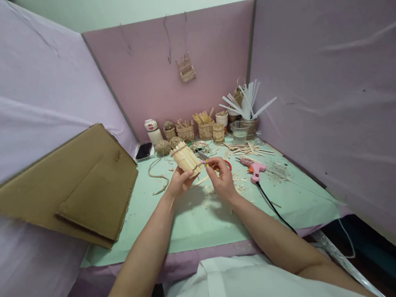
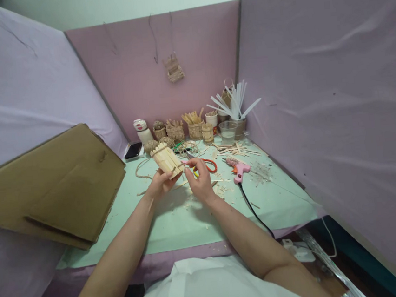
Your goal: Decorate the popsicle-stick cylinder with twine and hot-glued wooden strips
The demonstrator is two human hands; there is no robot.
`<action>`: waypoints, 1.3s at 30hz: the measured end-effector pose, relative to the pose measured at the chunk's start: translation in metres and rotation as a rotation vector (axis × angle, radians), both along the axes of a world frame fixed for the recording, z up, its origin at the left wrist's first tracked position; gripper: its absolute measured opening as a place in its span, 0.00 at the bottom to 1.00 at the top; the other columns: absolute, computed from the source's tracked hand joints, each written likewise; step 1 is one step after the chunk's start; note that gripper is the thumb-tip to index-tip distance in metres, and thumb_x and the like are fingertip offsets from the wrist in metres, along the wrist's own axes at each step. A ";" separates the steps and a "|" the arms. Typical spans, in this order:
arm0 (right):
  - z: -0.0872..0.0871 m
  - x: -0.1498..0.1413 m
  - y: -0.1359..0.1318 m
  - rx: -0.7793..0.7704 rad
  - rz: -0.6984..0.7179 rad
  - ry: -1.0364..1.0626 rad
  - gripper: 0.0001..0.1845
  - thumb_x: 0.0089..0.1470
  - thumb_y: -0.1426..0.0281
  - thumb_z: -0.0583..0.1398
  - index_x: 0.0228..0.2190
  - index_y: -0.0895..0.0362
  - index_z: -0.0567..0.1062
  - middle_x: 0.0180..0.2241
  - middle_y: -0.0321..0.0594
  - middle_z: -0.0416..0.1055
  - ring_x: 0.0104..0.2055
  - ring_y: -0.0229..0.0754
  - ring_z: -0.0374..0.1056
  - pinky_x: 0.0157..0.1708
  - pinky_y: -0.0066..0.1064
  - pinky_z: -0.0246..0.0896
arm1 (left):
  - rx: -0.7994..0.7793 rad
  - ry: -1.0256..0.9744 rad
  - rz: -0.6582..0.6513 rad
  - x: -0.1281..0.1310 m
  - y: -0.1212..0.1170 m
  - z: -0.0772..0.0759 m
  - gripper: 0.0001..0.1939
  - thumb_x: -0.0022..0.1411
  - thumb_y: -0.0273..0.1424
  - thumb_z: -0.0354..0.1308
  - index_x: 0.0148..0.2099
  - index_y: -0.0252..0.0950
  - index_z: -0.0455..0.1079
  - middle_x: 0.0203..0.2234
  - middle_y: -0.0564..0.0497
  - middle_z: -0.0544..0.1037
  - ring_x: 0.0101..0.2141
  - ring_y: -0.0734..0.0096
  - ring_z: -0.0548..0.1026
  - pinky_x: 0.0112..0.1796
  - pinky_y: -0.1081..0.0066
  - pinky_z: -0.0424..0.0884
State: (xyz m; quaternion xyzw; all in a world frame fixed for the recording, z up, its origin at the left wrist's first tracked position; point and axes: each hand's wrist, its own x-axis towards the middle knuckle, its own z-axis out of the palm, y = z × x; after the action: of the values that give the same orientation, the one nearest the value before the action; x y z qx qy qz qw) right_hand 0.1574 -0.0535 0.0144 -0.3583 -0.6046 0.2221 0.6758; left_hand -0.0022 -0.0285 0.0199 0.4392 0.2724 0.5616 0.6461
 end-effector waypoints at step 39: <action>0.001 -0.002 0.003 -0.198 0.080 -0.001 0.11 0.55 0.60 0.61 0.30 0.55 0.74 0.28 0.37 0.70 0.32 0.40 0.63 0.34 0.33 0.61 | 0.058 0.094 0.027 0.007 0.000 -0.005 0.34 0.41 0.30 0.74 0.52 0.37 0.68 0.47 0.43 0.79 0.55 0.52 0.73 0.58 0.55 0.63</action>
State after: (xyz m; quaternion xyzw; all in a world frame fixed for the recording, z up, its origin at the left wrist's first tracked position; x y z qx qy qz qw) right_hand 0.1553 -0.0503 0.0149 -0.3991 -0.5937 0.3074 0.6275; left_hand 0.0048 -0.0283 0.0150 0.4797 0.2920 0.5569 0.6119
